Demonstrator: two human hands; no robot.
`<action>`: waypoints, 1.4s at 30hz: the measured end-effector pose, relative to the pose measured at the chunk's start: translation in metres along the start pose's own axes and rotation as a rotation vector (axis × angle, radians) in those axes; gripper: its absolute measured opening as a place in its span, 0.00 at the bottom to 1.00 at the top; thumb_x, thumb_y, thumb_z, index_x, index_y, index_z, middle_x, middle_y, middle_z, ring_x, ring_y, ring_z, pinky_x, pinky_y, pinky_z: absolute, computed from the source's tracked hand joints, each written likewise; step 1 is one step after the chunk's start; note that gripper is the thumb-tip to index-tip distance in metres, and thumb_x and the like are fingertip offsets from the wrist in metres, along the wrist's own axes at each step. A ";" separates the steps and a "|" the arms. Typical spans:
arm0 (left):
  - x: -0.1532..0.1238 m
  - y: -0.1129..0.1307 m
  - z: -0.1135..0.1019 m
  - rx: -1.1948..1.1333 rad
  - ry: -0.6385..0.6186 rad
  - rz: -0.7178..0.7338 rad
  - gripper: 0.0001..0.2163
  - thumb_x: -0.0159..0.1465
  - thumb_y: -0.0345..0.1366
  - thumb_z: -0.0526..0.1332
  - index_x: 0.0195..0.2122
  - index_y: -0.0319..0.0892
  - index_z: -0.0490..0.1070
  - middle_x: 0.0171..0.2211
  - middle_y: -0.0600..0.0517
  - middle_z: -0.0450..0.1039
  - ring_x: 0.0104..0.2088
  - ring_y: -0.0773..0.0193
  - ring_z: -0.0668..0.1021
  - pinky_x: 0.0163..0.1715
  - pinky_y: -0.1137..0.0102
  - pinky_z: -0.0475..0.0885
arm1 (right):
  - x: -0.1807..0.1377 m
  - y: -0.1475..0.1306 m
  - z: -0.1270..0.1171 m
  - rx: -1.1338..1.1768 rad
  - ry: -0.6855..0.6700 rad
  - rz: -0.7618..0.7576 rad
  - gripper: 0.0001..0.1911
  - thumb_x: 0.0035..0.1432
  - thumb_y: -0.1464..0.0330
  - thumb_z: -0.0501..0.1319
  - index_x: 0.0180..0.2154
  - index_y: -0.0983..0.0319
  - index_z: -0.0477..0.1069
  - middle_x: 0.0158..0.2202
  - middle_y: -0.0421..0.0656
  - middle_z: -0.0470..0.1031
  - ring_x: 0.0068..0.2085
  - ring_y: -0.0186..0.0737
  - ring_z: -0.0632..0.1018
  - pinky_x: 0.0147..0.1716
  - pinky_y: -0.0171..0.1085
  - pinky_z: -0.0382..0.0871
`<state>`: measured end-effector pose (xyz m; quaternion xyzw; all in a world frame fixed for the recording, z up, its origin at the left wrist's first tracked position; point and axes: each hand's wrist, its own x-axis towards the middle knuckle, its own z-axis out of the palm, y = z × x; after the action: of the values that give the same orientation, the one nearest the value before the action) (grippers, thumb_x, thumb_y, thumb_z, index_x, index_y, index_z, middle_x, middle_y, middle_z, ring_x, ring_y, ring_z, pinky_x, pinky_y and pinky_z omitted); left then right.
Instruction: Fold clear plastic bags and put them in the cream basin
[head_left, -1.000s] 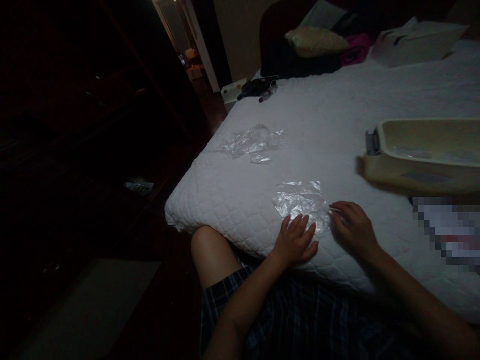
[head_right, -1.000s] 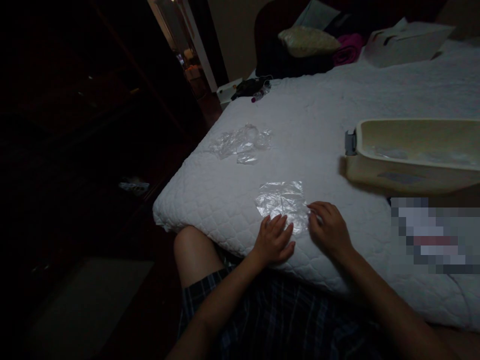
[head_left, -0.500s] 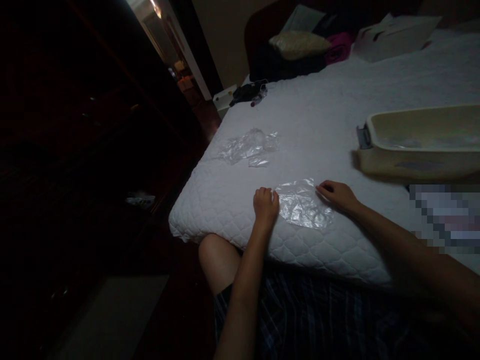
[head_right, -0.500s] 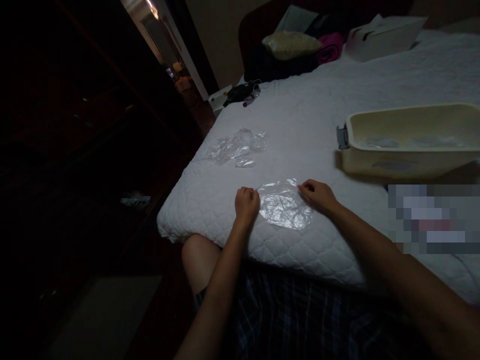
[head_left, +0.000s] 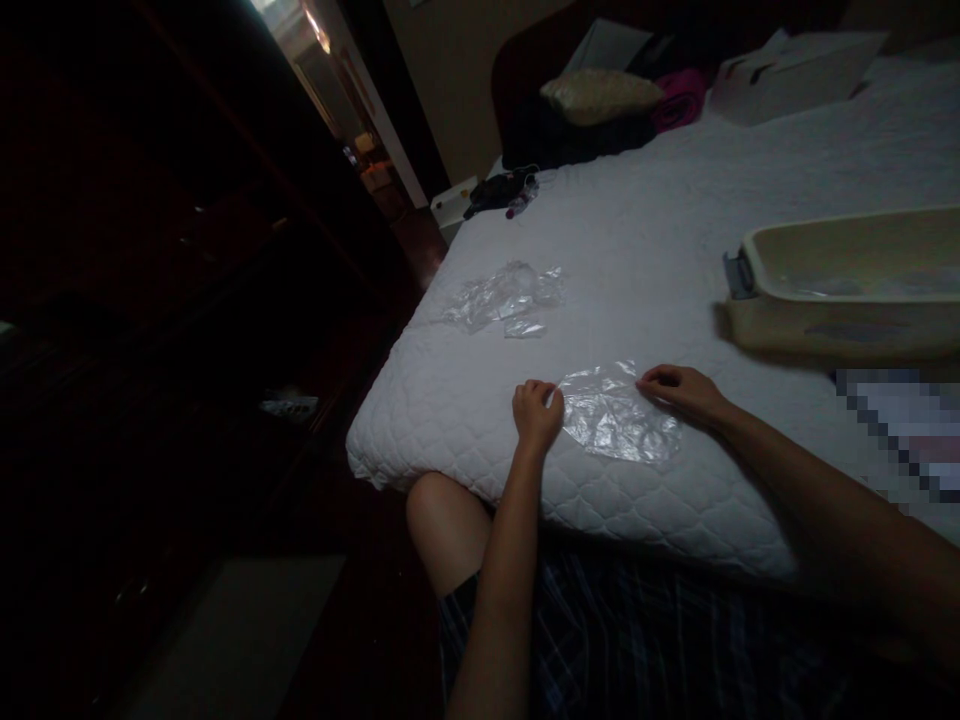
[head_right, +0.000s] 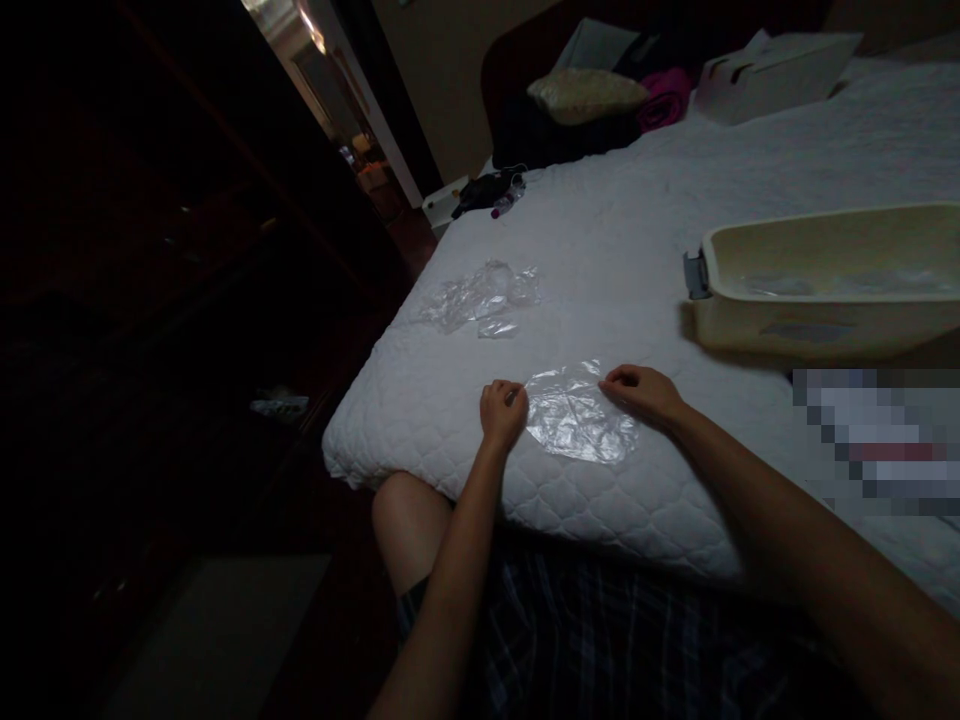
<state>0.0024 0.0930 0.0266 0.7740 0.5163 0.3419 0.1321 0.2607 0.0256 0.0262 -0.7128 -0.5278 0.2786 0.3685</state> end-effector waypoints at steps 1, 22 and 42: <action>0.000 0.000 0.000 -0.002 0.001 0.004 0.05 0.60 0.35 0.62 0.35 0.44 0.76 0.36 0.50 0.74 0.41 0.58 0.73 0.46 0.62 0.69 | -0.003 0.000 0.002 -0.030 0.025 -0.001 0.18 0.48 0.53 0.63 0.30 0.61 0.75 0.26 0.44 0.76 0.27 0.40 0.74 0.28 0.40 0.64; 0.007 -0.002 -0.003 -0.138 -0.130 -0.109 0.03 0.57 0.33 0.66 0.32 0.48 0.77 0.38 0.54 0.76 0.45 0.61 0.73 0.52 0.63 0.65 | -0.013 0.005 0.010 0.098 0.211 -0.108 0.16 0.47 0.53 0.62 0.29 0.58 0.73 0.27 0.43 0.77 0.28 0.41 0.76 0.29 0.41 0.71; 0.010 -0.018 0.008 -0.372 -0.057 -0.083 0.06 0.56 0.30 0.66 0.34 0.46 0.79 0.32 0.53 0.78 0.38 0.63 0.77 0.46 0.66 0.71 | -0.014 0.004 0.008 0.122 0.166 -0.122 0.19 0.46 0.50 0.63 0.30 0.58 0.75 0.30 0.46 0.79 0.32 0.45 0.78 0.35 0.46 0.73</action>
<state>-0.0031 0.1107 0.0148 0.7237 0.4717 0.4035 0.3016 0.2529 0.0132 0.0183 -0.6761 -0.5200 0.2270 0.4700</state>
